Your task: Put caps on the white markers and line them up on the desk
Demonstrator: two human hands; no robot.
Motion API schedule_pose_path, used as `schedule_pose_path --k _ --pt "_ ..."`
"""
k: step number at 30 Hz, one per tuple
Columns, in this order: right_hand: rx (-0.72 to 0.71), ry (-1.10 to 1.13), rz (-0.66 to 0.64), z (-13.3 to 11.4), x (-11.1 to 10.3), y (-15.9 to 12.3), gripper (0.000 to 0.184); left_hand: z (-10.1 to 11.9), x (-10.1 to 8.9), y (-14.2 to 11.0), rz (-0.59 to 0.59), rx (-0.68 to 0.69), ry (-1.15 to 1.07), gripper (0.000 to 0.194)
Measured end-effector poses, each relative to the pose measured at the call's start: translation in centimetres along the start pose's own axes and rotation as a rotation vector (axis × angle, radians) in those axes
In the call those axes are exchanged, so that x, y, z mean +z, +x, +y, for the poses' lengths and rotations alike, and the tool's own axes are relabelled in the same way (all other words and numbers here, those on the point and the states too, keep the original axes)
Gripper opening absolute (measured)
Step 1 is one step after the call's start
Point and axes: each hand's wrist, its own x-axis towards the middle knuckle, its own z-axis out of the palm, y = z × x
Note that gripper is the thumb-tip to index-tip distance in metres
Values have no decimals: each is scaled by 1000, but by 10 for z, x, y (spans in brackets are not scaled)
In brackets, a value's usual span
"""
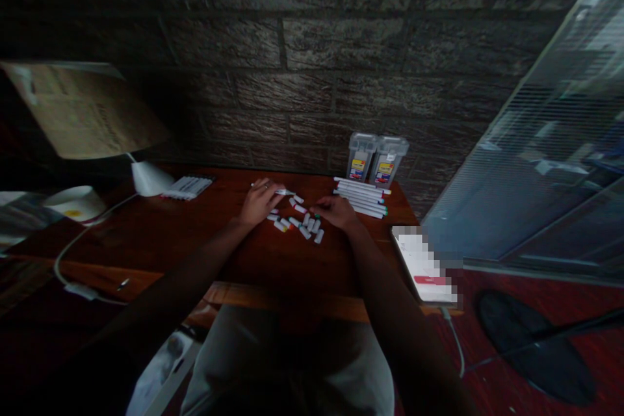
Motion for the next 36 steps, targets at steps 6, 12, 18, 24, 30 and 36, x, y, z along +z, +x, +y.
schedule_pose_path --k 6,12,18,24,30,36 --pt "14 66 -25 -1 1 -1 22 -1 1 3 -16 86 27 25" --pt "-7 32 22 -4 1 1 16 -5 7 2 -41 38 -29 20" --pt "14 -47 74 -4 1 2 13 -21 20 -3 -117 -201 -205 19" --pt "-20 28 15 -3 1 0 15 -30 19 -8 -154 -389 -359 16" --pt "-17 -39 -2 -8 -1 0 13 -27 16 -7 -179 -358 -383 16" --pt "9 -90 1 -11 -2 -2 21 -29 20 -8 -153 -331 -414 19"
